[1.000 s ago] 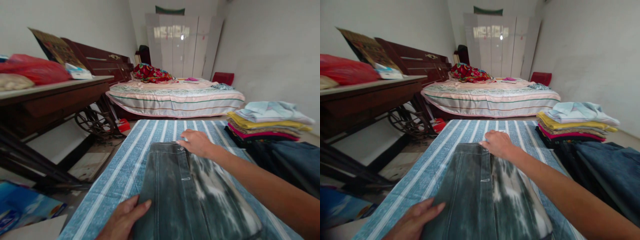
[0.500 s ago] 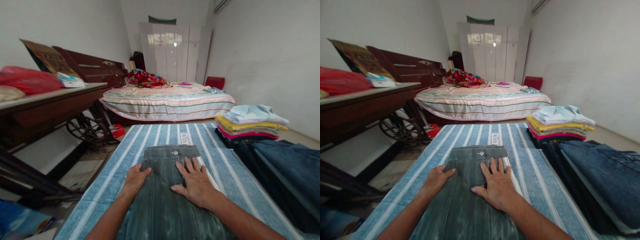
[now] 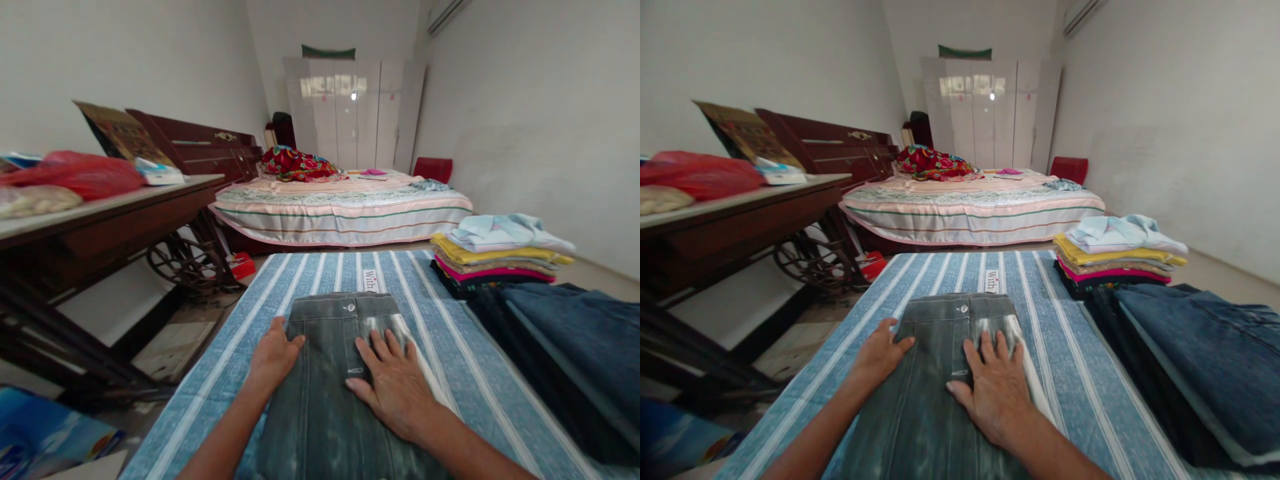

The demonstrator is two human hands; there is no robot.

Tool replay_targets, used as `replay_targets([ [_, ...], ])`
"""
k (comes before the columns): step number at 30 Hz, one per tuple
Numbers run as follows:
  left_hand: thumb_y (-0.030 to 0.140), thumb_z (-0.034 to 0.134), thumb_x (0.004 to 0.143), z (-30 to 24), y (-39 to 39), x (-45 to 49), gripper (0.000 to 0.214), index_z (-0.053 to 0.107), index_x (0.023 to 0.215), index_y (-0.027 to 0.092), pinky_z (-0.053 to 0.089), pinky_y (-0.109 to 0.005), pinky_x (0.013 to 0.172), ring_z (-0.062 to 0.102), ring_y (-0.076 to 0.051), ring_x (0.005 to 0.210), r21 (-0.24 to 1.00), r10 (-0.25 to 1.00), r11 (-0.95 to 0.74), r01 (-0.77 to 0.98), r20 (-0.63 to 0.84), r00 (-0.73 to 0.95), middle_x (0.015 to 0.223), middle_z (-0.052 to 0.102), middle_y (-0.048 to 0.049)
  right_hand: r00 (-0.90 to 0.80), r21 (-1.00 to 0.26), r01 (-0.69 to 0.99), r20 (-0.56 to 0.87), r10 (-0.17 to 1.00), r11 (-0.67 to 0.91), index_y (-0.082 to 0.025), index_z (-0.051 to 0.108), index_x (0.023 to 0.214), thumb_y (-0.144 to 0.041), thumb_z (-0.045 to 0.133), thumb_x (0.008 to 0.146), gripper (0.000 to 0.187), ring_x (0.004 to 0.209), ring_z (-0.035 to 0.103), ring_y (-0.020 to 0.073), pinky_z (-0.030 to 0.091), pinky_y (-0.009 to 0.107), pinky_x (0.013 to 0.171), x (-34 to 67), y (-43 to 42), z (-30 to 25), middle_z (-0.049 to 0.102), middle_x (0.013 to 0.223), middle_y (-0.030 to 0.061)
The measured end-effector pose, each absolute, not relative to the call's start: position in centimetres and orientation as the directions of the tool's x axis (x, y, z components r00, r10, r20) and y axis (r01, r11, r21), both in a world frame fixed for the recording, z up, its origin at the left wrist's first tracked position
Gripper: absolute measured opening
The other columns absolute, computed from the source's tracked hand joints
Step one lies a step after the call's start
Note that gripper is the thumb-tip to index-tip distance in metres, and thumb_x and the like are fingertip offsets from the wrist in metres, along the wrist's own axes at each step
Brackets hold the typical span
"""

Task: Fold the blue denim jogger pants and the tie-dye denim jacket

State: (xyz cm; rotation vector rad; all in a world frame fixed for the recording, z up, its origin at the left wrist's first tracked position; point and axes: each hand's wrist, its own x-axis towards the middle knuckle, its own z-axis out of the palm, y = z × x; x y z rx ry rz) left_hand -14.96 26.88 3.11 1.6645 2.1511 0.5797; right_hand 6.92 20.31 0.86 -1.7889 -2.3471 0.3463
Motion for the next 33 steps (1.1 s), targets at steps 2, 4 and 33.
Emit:
replay_targets([
  [2,0.026,0.059,0.076,4.0,26.8,-13.9,0.054,0.048,0.125,0.008,0.039,-0.043,0.100,0.048,-0.031,0.122,0.303,0.989,0.029,0.953,0.132,-0.072,0.129,0.053,-0.0201,-0.270,-0.270,0.925,0.026,0.962,0.267,-0.023,0.038,0.141,-0.069,0.027,0.086,0.072,0.134,0.025,0.0427,0.015,0.065,0.102,6.9,20.7,1.8,0.035,0.146,0.0167],
  [4,0.027,0.058,0.078,4.8,26.7,-12.4,0.049,0.051,0.124,0.010,0.031,-0.045,0.107,0.033,-0.032,0.134,0.099,0.967,-0.189,0.977,0.190,0.168,0.142,0.039,-0.0194,-0.284,-0.254,0.921,0.077,0.956,0.294,-0.021,0.038,0.141,-0.066,0.028,0.087,0.071,0.135,0.024,0.0408,0.014,0.062,0.105,7.0,21.6,2.9,0.035,0.146,0.0170],
  [33,0.047,0.041,0.087,4.2,25.8,-10.6,0.061,0.038,0.138,0.012,0.022,-0.053,0.109,0.019,-0.029,0.140,0.106,0.939,-0.340,0.934,-0.010,0.343,0.152,0.022,-0.0167,0.080,-0.788,0.611,-0.027,0.996,-0.071,-0.015,0.037,0.138,-0.040,0.059,0.077,0.070,0.128,0.041,0.0263,0.031,0.039,0.105,13.2,23.3,-1.8,0.044,0.138,0.0137],
])
